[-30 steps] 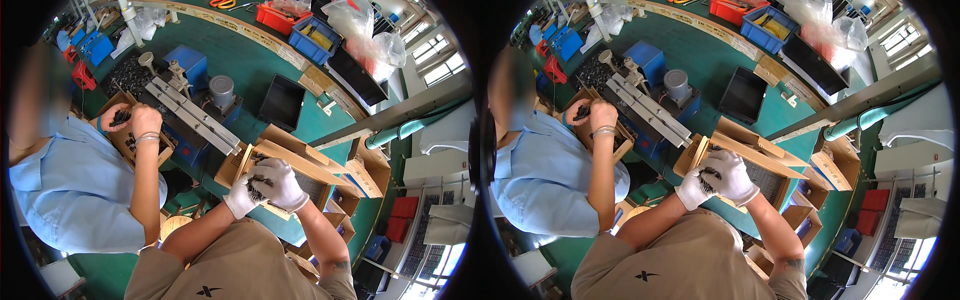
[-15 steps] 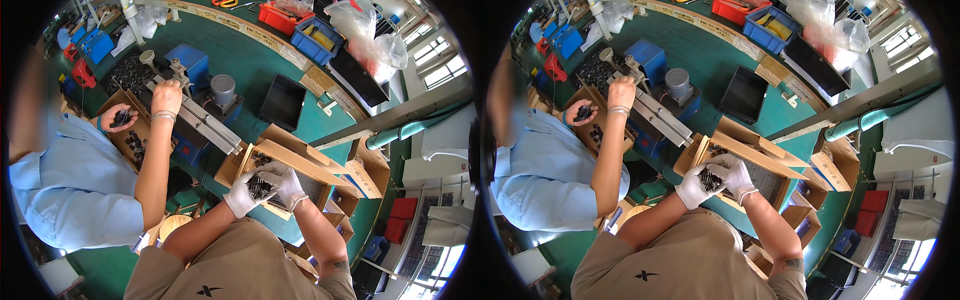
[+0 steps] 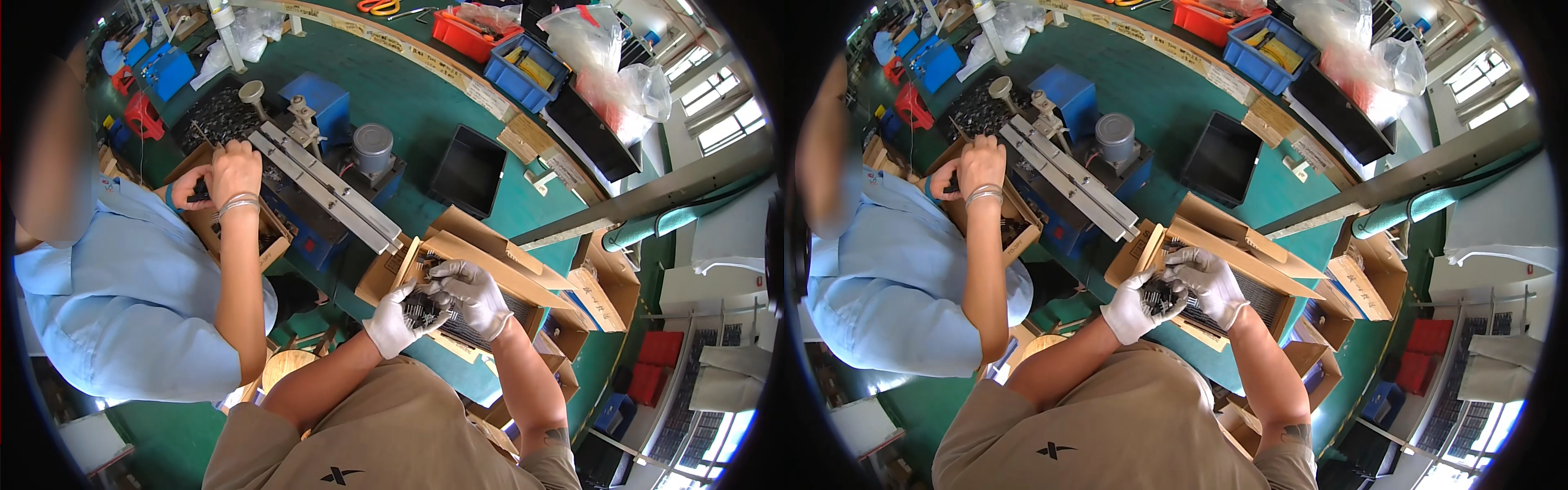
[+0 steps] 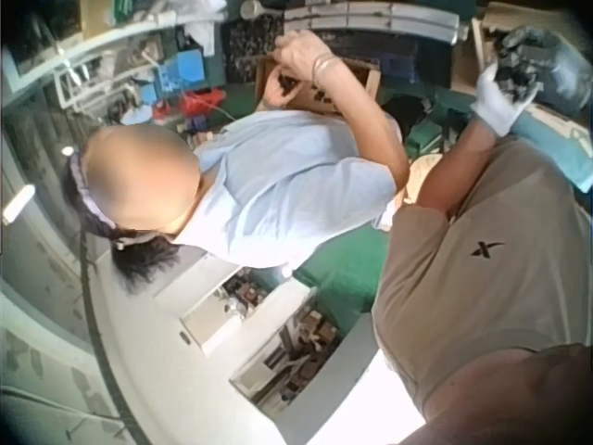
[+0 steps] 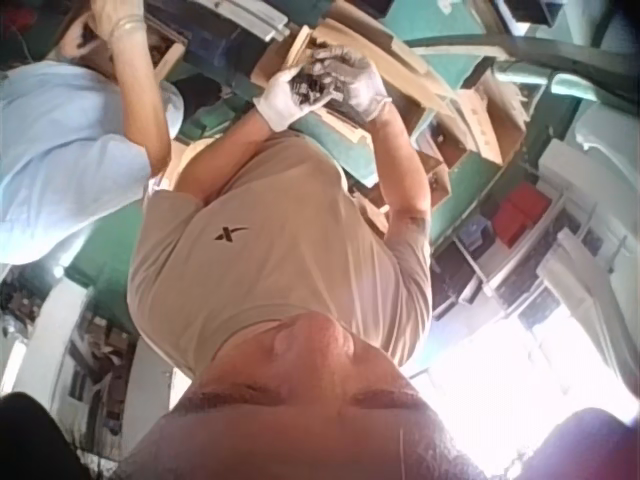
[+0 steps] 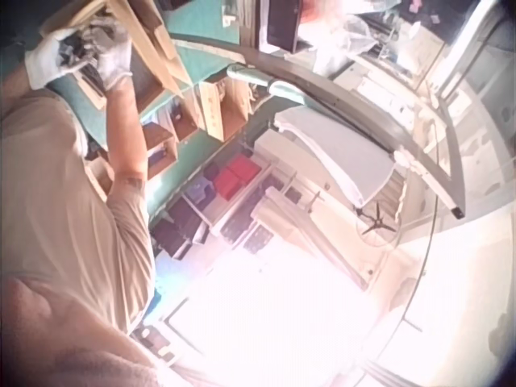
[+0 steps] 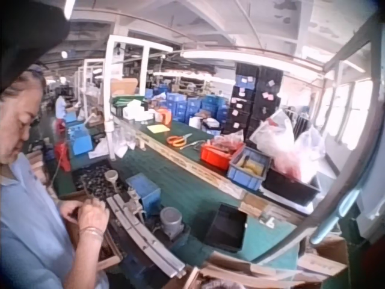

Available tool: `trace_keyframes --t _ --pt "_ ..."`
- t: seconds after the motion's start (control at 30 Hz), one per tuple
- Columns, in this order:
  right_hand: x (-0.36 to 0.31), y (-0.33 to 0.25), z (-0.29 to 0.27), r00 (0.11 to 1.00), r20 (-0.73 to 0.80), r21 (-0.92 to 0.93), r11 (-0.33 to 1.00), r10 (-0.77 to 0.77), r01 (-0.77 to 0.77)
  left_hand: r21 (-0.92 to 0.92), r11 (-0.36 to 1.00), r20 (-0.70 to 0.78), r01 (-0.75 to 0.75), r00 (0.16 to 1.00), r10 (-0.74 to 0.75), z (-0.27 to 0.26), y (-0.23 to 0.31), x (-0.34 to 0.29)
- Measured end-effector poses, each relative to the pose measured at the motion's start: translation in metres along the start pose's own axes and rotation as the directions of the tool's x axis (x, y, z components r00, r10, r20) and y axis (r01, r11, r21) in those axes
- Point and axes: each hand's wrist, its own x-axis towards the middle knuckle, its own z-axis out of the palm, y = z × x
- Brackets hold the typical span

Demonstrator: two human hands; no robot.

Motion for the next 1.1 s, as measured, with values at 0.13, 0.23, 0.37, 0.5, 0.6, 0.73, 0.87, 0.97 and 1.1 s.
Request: trace_keyframes --t 0.13,0.23,0.37,0.5,0.6,0.73,0.87,0.97,1.1 --pt "0.013 -0.019 0.016 0.986 0.010 -0.435 0.887 -0.166 0.153 -0.053 0.999 0.012 0.001 1.000 0.000 -0.010 0.003 -0.005" --pt "0.032 -0.016 0.029 0.847 0.109 -0.712 0.554 -0.519 0.431 -0.071 0.997 0.018 -0.007 1.000 0.008 -0.018 0.003 -0.005" --pt "0.052 -0.019 0.044 0.684 0.221 -0.807 0.263 -0.695 0.528 -0.009 0.999 -0.066 -0.040 0.997 0.039 -0.017 0.002 -0.005" --pt "0.063 -0.011 0.051 0.618 0.243 -0.817 0.186 -0.748 0.546 0.050 0.997 -0.097 -0.056 0.993 0.060 -0.008 0.001 -0.010" --pt "0.065 -0.006 0.058 0.583 0.238 -0.822 0.158 -0.777 0.547 0.045 0.997 -0.131 -0.069 0.989 0.074 -0.007 0.001 -0.010" --pt "0.075 0.002 0.065 0.564 0.236 -0.845 0.120 -0.792 0.522 0.093 0.993 -0.147 -0.074 0.985 0.087 0.000 0.002 -0.014" --pt "0.072 -0.011 0.070 0.592 0.200 -0.822 0.194 -0.780 0.535 0.095 0.992 -0.156 -0.080 0.983 0.094 0.000 0.002 -0.015" --pt "0.055 -0.022 0.061 0.605 0.169 -0.841 0.206 -0.778 0.500 0.052 0.996 -0.128 -0.076 0.988 0.082 -0.014 0.004 -0.009" --pt "0.017 -0.024 0.039 0.900 0.245 -0.922 0.200 -0.361 0.331 0.054 0.997 -0.113 -0.052 0.992 0.058 -0.012 0.007 -0.007"
